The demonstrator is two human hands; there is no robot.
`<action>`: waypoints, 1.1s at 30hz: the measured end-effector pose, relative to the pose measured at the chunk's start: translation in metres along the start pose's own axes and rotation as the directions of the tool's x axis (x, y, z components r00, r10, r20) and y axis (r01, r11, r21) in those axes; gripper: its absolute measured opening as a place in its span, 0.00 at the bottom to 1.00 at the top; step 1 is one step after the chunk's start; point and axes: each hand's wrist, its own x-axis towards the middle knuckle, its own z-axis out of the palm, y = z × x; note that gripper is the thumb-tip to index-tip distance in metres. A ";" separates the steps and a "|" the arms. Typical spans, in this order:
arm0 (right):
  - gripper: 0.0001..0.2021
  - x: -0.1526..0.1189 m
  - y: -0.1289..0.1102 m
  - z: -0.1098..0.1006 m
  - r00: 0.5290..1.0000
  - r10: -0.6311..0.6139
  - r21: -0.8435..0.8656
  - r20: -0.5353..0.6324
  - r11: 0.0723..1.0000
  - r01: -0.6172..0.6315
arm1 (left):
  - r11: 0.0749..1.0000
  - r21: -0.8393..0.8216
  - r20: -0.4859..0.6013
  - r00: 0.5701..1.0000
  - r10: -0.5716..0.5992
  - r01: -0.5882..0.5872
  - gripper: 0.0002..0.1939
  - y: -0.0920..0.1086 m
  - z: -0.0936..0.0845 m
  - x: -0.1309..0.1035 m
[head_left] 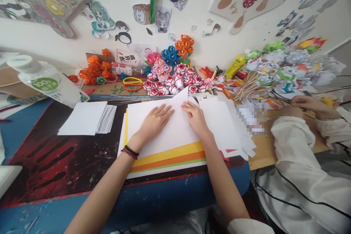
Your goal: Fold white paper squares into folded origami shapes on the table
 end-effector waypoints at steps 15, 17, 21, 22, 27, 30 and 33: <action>0.16 0.011 -0.057 -0.005 0.856 0.234 0.084 0.460 0.949 -0.304 | 0.988 -0.156 0.036 0.999 0.011 -0.005 0.31 -0.015 0.008 0.000; 0.19 0.019 -0.058 -0.004 0.736 0.285 0.105 0.615 0.895 -0.434 | 0.985 -0.170 0.034 0.999 0.006 0.000 0.31 -0.015 0.008 -0.001; 0.20 0.032 -0.059 0.001 0.560 0.298 0.122 0.773 0.797 -0.592 | 0.983 -0.186 0.015 1.000 -0.001 0.004 0.30 -0.014 0.008 -0.001; 0.20 0.034 -0.059 0.001 0.543 0.288 0.136 0.789 0.780 -0.611 | 0.982 -0.188 0.010 1.000 -0.003 0.005 0.30 -0.014 0.008 -0.001; 0.17 0.036 -0.062 0.001 0.506 0.302 0.138 0.808 0.738 -0.661 | 0.982 -0.186 -0.001 1.000 -0.016 0.016 0.31 -0.013 0.008 -0.002; 0.16 0.034 -0.062 0.000 0.499 0.303 0.142 0.812 0.727 -0.672 | 0.982 -0.188 0.001 1.000 -0.021 0.021 0.30 -0.012 0.007 -0.003; 0.16 0.031 -0.060 -0.001 0.509 0.297 0.166 0.808 0.714 -0.680 | 0.982 -0.190 -0.002 1.000 -0.022 0.021 0.29 -0.011 0.006 -0.003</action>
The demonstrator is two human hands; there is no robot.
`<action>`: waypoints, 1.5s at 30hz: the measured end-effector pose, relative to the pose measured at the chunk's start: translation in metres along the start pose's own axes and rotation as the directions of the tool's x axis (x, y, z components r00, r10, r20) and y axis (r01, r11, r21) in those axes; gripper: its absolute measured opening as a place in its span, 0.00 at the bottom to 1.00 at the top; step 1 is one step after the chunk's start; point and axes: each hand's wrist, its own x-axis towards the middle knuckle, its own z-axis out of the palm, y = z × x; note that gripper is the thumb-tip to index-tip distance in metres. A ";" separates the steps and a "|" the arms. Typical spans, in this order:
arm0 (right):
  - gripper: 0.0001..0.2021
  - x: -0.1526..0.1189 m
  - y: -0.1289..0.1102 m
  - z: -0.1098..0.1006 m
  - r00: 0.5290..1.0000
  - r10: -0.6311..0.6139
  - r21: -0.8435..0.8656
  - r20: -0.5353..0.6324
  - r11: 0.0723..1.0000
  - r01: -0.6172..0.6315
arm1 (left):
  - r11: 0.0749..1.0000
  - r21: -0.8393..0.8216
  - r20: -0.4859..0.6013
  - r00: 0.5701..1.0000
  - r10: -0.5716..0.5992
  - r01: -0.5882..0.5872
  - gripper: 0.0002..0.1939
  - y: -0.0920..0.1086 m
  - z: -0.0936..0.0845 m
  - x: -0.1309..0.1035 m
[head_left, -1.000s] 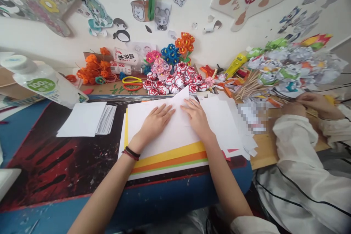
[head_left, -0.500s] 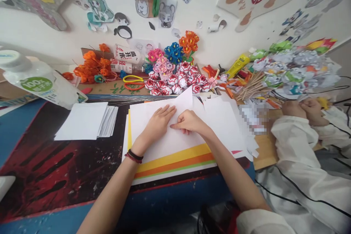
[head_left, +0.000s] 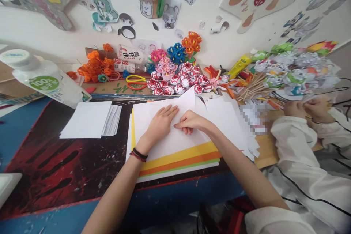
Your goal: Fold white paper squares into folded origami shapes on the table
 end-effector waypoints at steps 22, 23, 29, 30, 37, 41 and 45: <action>0.19 -0.033 0.034 -0.016 0.976 0.164 0.131 -0.144 0.981 -0.145 | 0.999 0.034 -0.014 1.000 0.006 -0.006 0.32 0.002 -0.001 -0.002; 0.19 -0.036 0.037 -0.018 0.975 0.165 0.138 -0.150 0.980 -0.144 | 0.999 0.033 -0.014 1.000 0.006 -0.005 0.32 0.001 -0.001 -0.002; 0.19 -0.052 0.049 -0.027 0.961 0.186 0.160 -0.206 0.975 -0.155 | 0.999 0.031 -0.010 1.000 0.009 -0.009 0.33 0.001 0.000 -0.001; 0.20 -0.055 0.051 -0.028 0.957 0.193 0.161 -0.217 0.974 -0.160 | 0.999 0.032 -0.010 1.000 0.010 -0.010 0.33 0.000 0.001 -0.001; 0.20 -0.066 0.064 -0.036 0.946 0.188 0.168 -0.265 0.975 -0.147 | 0.998 0.054 -0.005 1.000 0.012 -0.012 0.33 0.000 0.000 -0.001; 0.19 -0.068 0.056 -0.037 0.917 0.055 0.155 -0.396 0.988 0.008 | 0.996 0.080 -0.028 0.999 -0.025 0.027 0.32 0.009 0.004 -0.003; 0.17 -0.051 0.035 -0.019 0.841 -0.205 -0.028 -0.500 0.975 0.221 | 0.990 0.080 -0.076 0.991 -0.106 0.112 0.30 0.026 0.010 -0.003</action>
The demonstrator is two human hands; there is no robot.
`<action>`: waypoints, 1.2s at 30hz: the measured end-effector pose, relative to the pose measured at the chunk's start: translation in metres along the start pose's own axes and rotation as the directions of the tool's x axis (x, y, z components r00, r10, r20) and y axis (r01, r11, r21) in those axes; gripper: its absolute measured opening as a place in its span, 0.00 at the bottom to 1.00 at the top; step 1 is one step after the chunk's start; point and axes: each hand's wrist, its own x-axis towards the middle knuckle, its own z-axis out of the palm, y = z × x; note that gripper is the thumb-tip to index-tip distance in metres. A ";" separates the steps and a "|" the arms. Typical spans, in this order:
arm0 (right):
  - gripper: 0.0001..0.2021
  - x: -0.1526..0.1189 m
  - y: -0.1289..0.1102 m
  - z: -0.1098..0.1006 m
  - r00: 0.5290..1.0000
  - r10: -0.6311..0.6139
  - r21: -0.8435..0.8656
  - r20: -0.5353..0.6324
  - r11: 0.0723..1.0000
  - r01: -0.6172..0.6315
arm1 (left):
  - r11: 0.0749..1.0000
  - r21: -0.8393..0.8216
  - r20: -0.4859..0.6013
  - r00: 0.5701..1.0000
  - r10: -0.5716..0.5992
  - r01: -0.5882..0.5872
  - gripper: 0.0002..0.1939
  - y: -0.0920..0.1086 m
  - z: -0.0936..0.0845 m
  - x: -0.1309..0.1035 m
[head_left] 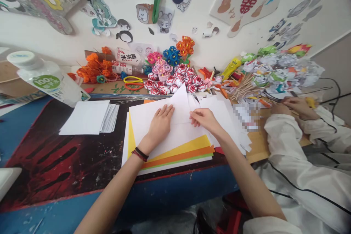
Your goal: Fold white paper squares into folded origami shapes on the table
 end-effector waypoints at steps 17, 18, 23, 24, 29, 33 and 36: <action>0.16 0.042 0.010 0.059 0.901 -0.296 -0.520 -0.316 0.848 0.097 | 0.787 -0.266 0.496 0.779 -0.383 0.557 0.15 0.015 -0.037 0.029; 0.16 0.043 0.010 0.059 0.899 -0.295 -0.525 -0.323 0.846 0.089 | 0.775 -0.268 0.517 0.764 -0.385 0.572 0.15 0.015 -0.037 0.030; 0.15 0.043 0.011 0.061 0.896 -0.301 -0.546 -0.327 0.834 0.082 | 0.731 -0.282 0.574 0.720 -0.390 0.621 0.15 0.010 -0.039 0.028; 0.15 0.043 0.011 0.061 0.894 -0.303 -0.548 -0.329 0.832 0.080 | 0.725 -0.283 0.581 0.714 -0.391 0.628 0.15 0.008 -0.040 0.026; 0.15 0.043 0.011 0.061 0.886 -0.317 -0.548 -0.337 0.832 0.089 | 0.692 -0.309 0.596 0.700 -0.394 0.653 0.15 0.005 -0.041 0.021; 0.15 0.042 0.012 0.060 0.885 -0.317 -0.543 -0.340 0.835 0.090 | 0.661 -0.341 0.599 0.696 -0.396 0.669 0.15 0.003 -0.041 0.018; 0.15 0.042 0.013 0.060 0.887 -0.316 -0.536 -0.335 0.839 0.097 | 0.637 -0.361 0.603 0.691 -0.398 0.682 0.14 -0.001 -0.042 0.014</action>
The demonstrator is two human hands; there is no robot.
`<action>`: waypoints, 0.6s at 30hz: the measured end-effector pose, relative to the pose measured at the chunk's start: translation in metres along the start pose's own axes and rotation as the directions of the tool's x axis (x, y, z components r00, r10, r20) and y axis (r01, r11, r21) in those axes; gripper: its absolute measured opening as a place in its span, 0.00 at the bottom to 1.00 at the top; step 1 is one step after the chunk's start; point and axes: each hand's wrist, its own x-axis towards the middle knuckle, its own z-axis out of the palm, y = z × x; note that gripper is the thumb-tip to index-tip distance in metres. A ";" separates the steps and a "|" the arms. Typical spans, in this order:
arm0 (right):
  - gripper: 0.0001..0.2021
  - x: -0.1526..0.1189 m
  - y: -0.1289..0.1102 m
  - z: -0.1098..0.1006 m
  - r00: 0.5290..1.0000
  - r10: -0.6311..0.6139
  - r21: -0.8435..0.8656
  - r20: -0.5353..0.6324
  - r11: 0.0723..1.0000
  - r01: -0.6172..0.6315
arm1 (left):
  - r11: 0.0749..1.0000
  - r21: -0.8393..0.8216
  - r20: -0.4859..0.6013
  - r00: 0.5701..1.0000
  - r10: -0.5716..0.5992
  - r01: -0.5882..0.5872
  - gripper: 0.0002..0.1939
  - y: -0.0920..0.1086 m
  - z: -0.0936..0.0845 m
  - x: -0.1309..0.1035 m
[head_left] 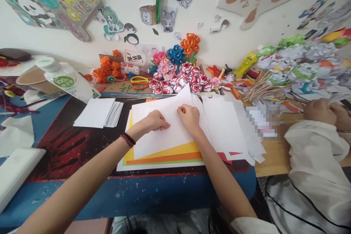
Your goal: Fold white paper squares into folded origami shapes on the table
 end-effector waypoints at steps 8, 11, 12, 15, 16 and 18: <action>0.14 0.001 0.000 0.000 1.000 0.006 -0.014 0.019 1.000 -0.006 | 0.998 -0.054 -0.001 0.999 -0.032 0.032 0.14 -0.015 -0.015 -0.014; 0.14 0.000 0.001 0.000 1.000 0.001 -0.006 0.022 1.000 -0.001 | 0.997 -0.068 -0.002 0.999 -0.044 0.043 0.14 -0.021 -0.022 -0.020; 0.14 0.000 0.001 0.000 1.000 0.000 -0.003 0.023 1.000 0.000 | 0.997 -0.071 0.002 0.999 -0.044 0.044 0.14 -0.023 -0.025 -0.021; 0.14 0.000 0.000 -0.002 1.000 0.005 0.005 0.029 1.000 -0.005 | 0.996 -0.074 0.018 0.999 -0.040 0.041 0.14 -0.033 -0.035 -0.025; 0.14 -0.001 0.000 -0.002 0.999 0.007 0.010 0.032 1.000 -0.008 | 0.997 -0.069 0.024 0.999 -0.039 0.040 0.14 -0.036 -0.039 -0.027; 0.15 -0.001 -0.001 -0.002 0.999 0.011 0.023 0.038 1.000 -0.012 | 0.998 -0.053 0.033 0.999 -0.041 0.042 0.15 -0.043 -0.046 -0.032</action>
